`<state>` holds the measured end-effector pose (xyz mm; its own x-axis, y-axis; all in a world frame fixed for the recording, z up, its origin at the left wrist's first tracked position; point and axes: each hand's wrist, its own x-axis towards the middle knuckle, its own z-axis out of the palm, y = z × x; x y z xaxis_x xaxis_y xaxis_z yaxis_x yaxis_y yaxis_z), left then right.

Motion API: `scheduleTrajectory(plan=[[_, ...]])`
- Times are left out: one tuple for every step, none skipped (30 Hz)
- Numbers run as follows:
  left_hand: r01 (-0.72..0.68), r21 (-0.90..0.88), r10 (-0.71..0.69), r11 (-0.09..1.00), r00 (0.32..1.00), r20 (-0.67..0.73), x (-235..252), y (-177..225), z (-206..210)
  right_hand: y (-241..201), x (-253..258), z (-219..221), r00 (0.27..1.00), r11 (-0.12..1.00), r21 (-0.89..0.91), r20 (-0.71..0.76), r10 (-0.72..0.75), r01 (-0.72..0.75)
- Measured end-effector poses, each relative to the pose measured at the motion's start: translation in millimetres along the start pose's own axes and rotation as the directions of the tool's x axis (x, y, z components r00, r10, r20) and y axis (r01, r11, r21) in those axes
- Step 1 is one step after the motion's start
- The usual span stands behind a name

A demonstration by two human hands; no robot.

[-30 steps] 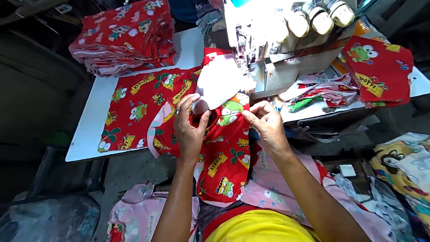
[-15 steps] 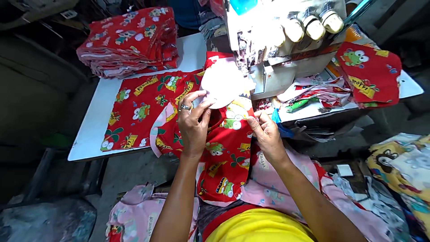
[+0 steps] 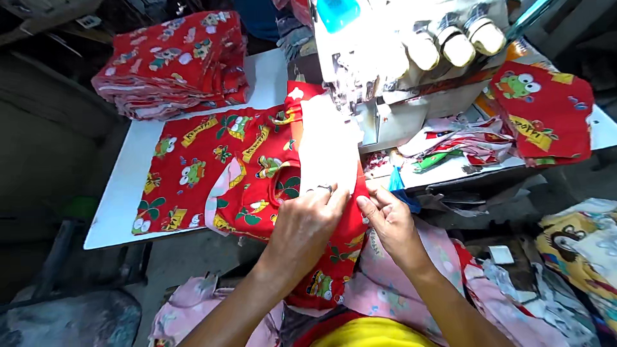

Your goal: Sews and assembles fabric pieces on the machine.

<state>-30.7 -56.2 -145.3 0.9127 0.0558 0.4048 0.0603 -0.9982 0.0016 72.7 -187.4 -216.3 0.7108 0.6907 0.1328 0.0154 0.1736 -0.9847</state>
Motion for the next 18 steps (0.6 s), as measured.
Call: scheduleTrajectory(plan=[[0.033,0.014,-0.033,0.999,0.999,-0.005,5.5,0.2,-0.5,-0.7,3.6,0.3,1.000,1.000,0.006,-0.004,-0.008,0.008],[0.060,0.028,-0.059,0.998,0.998,-0.014,12.0,0.1,-1.4,-1.9,8.3,-0.2,1.000,1.000,0.013,-0.006,-0.018,0.018],[0.083,0.040,-0.082,0.996,0.996,-0.027,18.6,0.3,-2.4,-3.0,13.5,-1.6,1.000,0.999,0.015,-0.003,-0.030,0.030],[0.105,0.050,-0.103,0.993,0.994,-0.038,25.1,0.6,-3.6,-4.2,18.6,-3.1,0.999,0.999,0.010,0.003,-0.039,0.039],[0.125,0.060,-0.122,0.990,0.991,-0.047,31.8,1.0,-4.9,-5.4,23.3,-4.1,0.999,0.999,0.005,0.006,-0.040,0.040],[0.145,0.068,-0.141,0.987,0.988,-0.056,38.2,1.3,-5.7,-6.3,27.7,-4.8,0.999,0.999,0.003,0.008,-0.037,0.037],[0.165,0.076,-0.161,0.983,0.985,-0.061,44.0,1.7,-6.2,-7.1,31.5,-4.9,0.999,0.999,0.008,0.009,-0.035,0.034],[0.184,0.079,-0.180,0.980,0.982,-0.058,49.3,1.8,-6.2,-7.8,34.6,-4.6,1.000,0.999,0.015,0.008,-0.029,0.029],[0.200,0.085,-0.197,0.976,0.979,-0.045,54.3,1.9,-6.4,-8.7,36.8,-4.0,1.000,1.000,0.017,0.006,-0.027,0.026],[0.214,0.086,-0.212,0.973,0.977,-0.032,58.7,2.3,-6.8,-9.4,38.5,-3.2,1.000,1.000,0.016,0.000,-0.027,0.027],[0.231,0.080,-0.230,0.970,0.973,-0.026,62.4,2.7,-7.1,-10.1,39.9,-2.3,1.000,1.000,0.010,-0.006,-0.028,0.028],[0.248,0.073,-0.247,0.966,0.969,-0.022,65.4,3.6,-7.4,-10.5,41.3,-1.8,1.000,1.000,0.009,-0.011,-0.029,0.029],[0.262,0.064,-0.261,0.963,0.965,-0.015,67.6,4.8,-8.2,-10.6,42.6,-1.1,0.999,0.999,0.009,-0.017,-0.031,0.031],[0.273,0.052,-0.272,0.961,0.962,-0.012,68.7,6.4,-8.3,-10.6,43.8,-0.5,0.999,0.999,0.009,-0.022,-0.033,0.033],[0.284,0.043,-0.283,0.958,0.959,-0.014,68.8,8.6,-7.8,-11.0,44.9,-0.2,0.999,0.999,0.014,-0.025,-0.033,0.033],[0.291,0.039,-0.291,0.956,0.957,-0.022,67.8,11.1,-6.4,-11.6,46.0,0.0,0.999,0.999,0.019,-0.029,-0.037,0.038],[0.294,0.036,-0.293,0.955,0.955,-0.035,65.5,13.4,-4.3,-12.2,46.8,0.2,0.998,0.999,0.020,-0.034,-0.049,0.050],[0.293,0.031,-0.291,0.955,0.955,-0.057,61.9,15.2,-1.1,-12.8,47.3,0.3,0.997,0.998,0.018,-0.043,-0.060,0.061]])
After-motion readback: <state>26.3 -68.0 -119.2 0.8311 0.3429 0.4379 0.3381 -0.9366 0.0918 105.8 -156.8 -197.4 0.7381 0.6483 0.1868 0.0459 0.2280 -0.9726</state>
